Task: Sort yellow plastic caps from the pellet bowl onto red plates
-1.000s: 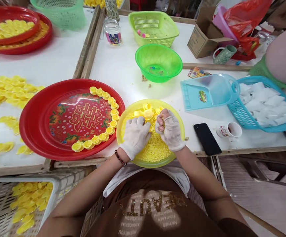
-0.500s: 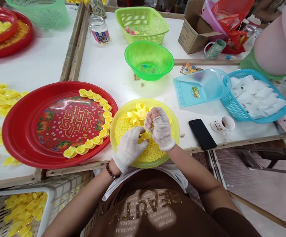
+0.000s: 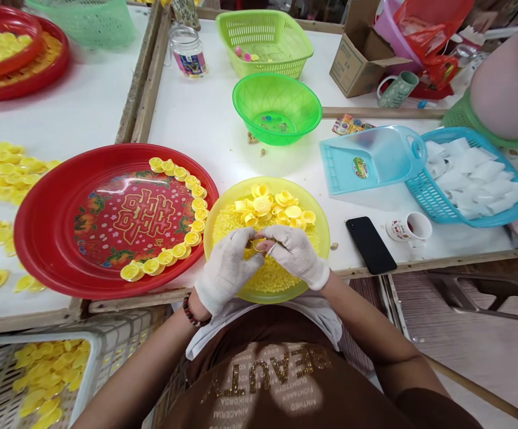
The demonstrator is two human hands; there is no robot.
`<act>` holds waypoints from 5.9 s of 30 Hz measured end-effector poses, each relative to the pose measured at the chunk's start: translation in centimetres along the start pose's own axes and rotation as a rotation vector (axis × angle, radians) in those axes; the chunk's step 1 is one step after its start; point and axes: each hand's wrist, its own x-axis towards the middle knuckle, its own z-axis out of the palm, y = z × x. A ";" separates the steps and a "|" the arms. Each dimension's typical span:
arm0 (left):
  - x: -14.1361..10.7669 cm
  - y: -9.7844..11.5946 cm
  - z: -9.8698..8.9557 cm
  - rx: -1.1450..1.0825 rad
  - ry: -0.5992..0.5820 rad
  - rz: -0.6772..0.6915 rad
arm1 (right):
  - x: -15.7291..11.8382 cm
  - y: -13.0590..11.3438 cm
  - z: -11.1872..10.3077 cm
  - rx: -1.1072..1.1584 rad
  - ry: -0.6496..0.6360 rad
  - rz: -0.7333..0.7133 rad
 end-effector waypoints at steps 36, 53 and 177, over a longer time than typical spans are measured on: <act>-0.8 -5.4 -7.1 0.323 0.092 0.053 | 1.5 0.4 -0.6 1.041 0.077 0.666; 0.8 -1.2 0.3 -0.210 0.050 0.067 | 4.2 -1.9 0.5 0.815 0.398 0.292; -1.1 -0.6 -1.5 -0.119 0.131 0.049 | 0.2 -1.4 -0.3 -0.119 0.043 0.133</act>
